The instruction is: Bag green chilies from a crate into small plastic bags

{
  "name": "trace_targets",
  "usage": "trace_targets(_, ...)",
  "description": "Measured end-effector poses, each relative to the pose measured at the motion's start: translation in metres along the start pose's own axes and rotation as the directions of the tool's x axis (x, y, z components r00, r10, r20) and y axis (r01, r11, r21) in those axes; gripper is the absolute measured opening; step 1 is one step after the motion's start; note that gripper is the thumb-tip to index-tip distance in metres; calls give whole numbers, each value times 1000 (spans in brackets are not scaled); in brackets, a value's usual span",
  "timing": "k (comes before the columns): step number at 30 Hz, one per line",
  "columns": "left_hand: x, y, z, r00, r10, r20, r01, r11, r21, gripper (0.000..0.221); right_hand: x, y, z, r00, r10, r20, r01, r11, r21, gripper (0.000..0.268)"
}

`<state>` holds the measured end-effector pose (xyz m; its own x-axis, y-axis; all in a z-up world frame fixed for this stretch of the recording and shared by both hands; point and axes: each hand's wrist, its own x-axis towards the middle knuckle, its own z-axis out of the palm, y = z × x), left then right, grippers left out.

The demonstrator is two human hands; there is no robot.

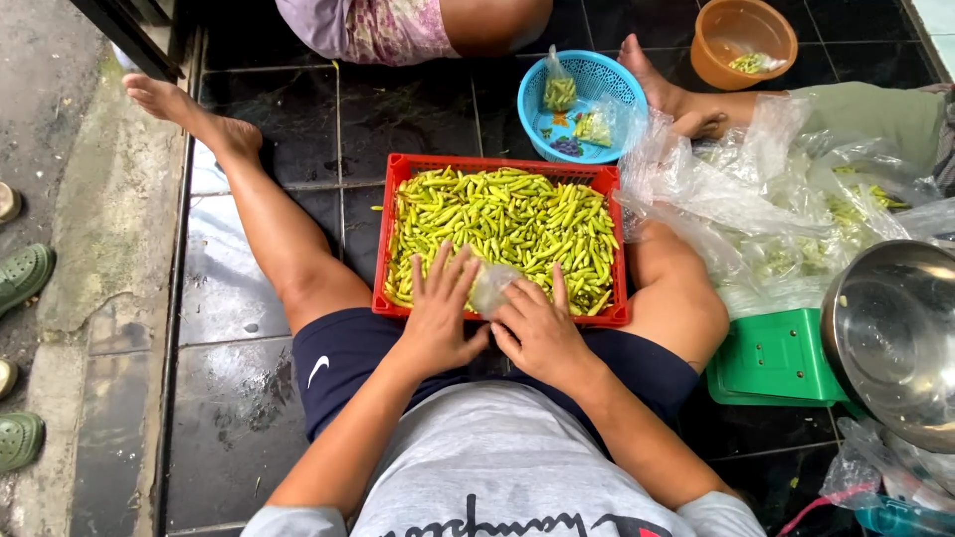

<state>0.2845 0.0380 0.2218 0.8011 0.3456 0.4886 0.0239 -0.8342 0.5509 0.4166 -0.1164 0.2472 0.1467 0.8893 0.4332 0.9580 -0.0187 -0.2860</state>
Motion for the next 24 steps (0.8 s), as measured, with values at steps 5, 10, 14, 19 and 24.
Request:
trace_targets(5, 0, -33, 46, 997, 56, -61, -61, 994, -87, 115, 12, -11, 3, 996, -42, -76, 53, 989, 137, 17)
trace_targets(10, 0, -25, 55, 969, 71, -236, -111, 980, -163, 98, -7, 20, 26, 851, 524, -15, -440, 729, 524, 52)
trace_targets(14, -17, -49, 86, 982, 52, -181, -75, 990, -121, 99, -17, 32, 55, 730, 633, 256, -564, 348, 749, 46)
trace_targets(19, -16, -53, 75, 990, 3, -142, -3, 1000, -1, 77, -14, 36, 38, 670, 716, 198, -456, 186, 870, 25)
trace_targets(24, -2, -18, 22, 993, -86, -79, 60, 955, -290, 83, -9, 37, 40, 745, 667, -6, -427, 484, 764, 24)
